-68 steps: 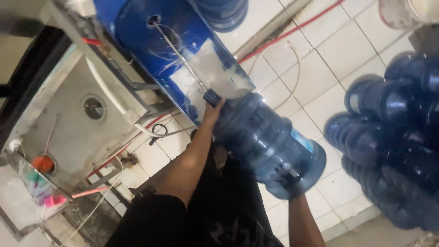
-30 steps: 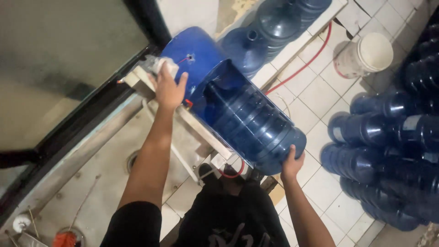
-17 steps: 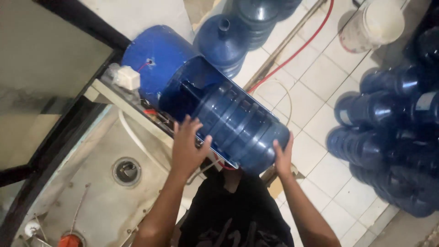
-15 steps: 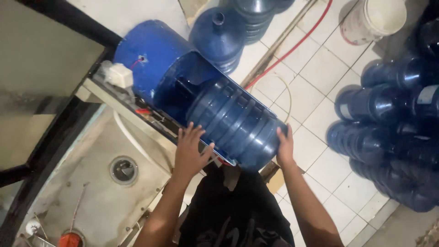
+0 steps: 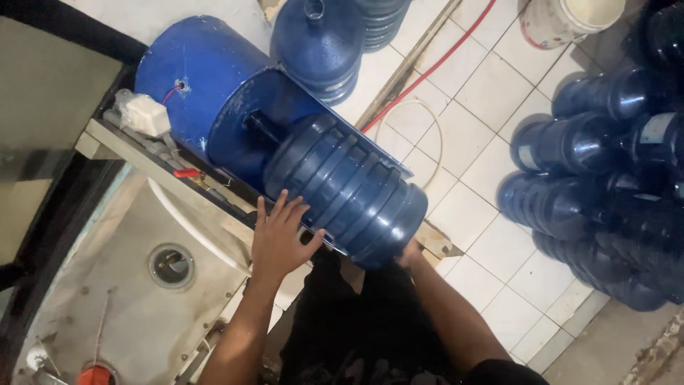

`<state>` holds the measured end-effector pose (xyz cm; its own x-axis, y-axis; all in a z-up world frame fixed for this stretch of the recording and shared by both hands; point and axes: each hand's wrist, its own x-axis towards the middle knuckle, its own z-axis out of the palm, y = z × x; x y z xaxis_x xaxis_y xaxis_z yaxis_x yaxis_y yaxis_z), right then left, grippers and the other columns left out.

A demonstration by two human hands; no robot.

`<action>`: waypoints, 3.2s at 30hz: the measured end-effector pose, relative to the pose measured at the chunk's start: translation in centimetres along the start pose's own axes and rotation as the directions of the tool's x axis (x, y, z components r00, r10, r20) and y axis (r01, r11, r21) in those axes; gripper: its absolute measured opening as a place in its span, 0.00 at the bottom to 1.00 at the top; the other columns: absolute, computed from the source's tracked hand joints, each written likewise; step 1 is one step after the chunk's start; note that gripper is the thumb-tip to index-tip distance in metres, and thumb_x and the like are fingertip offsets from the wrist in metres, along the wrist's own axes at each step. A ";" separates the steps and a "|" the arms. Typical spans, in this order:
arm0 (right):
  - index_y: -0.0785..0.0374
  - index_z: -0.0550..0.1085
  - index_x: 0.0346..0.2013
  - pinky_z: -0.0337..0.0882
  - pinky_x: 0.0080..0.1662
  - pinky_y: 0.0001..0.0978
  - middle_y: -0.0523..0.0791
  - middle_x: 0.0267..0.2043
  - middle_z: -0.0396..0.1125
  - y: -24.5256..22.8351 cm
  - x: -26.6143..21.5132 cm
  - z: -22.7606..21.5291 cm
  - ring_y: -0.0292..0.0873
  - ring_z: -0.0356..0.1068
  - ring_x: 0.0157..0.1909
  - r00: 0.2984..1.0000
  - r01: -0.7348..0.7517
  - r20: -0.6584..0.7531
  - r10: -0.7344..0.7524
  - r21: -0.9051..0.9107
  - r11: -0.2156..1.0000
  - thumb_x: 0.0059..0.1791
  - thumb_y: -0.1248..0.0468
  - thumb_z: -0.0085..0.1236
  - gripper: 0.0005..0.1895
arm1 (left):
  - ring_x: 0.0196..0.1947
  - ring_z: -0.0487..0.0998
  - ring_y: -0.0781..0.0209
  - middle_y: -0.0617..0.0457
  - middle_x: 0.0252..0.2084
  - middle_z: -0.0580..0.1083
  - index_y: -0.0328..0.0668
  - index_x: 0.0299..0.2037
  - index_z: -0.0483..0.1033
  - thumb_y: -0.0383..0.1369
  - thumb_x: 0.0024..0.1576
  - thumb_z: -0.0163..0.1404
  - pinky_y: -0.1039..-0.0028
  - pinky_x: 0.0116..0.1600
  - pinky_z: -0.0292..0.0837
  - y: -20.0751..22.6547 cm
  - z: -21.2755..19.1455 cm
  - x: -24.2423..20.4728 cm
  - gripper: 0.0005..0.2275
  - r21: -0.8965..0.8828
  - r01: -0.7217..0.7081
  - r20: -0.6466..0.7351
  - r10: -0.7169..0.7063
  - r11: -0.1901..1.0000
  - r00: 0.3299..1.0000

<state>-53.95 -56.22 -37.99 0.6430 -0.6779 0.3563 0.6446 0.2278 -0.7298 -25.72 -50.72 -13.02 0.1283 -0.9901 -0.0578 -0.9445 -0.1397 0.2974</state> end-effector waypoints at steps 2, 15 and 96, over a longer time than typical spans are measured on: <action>0.63 0.68 0.60 0.70 0.58 0.46 0.49 0.61 0.65 -1.7 0.8 3.8 0.48 0.68 0.59 0.648 -0.455 -0.445 0.618 0.425 0.782 0.47 0.40 0.50 0.36 | 0.71 0.63 0.47 0.49 0.60 0.75 0.40 0.50 0.80 0.53 0.53 0.54 0.42 0.74 0.42 0.2 -0.1 -0.2 0.25 0.007 0.003 0.033 -0.003 1.000 0.999; 0.73 0.67 0.63 0.68 0.57 0.35 0.49 0.51 0.71 -14.0 -1.3 11.0 0.42 0.70 0.52 0.444 -0.767 -0.761 0.472 -0.050 0.640 0.56 0.51 0.48 0.30 | 0.72 0.59 0.47 0.54 0.66 0.70 0.49 0.61 0.75 0.57 0.52 0.49 0.42 0.74 0.38 0.0 0.1 0.1 0.31 0.110 0.010 0.213 -0.034 0.994 0.977; 0.73 0.71 0.57 0.72 0.55 0.43 0.52 0.53 0.72 -6.6 5.9 3.9 0.49 0.72 0.53 0.135 -0.536 -0.934 0.330 0.211 0.817 0.54 0.49 0.55 0.29 | 0.75 0.40 0.32 0.45 0.77 0.49 0.50 0.75 0.46 0.60 0.57 0.44 0.37 0.70 0.34 -0.7 3.8 5.1 0.40 0.118 0.064 0.363 -0.103 0.991 0.926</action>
<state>-52.82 -58.97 -28.79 -0.0869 -0.6698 -0.7374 0.2693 0.6969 -0.6647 -25.55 -55.60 -17.19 0.1067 -0.8965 -0.4300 -0.9635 -0.2001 0.1781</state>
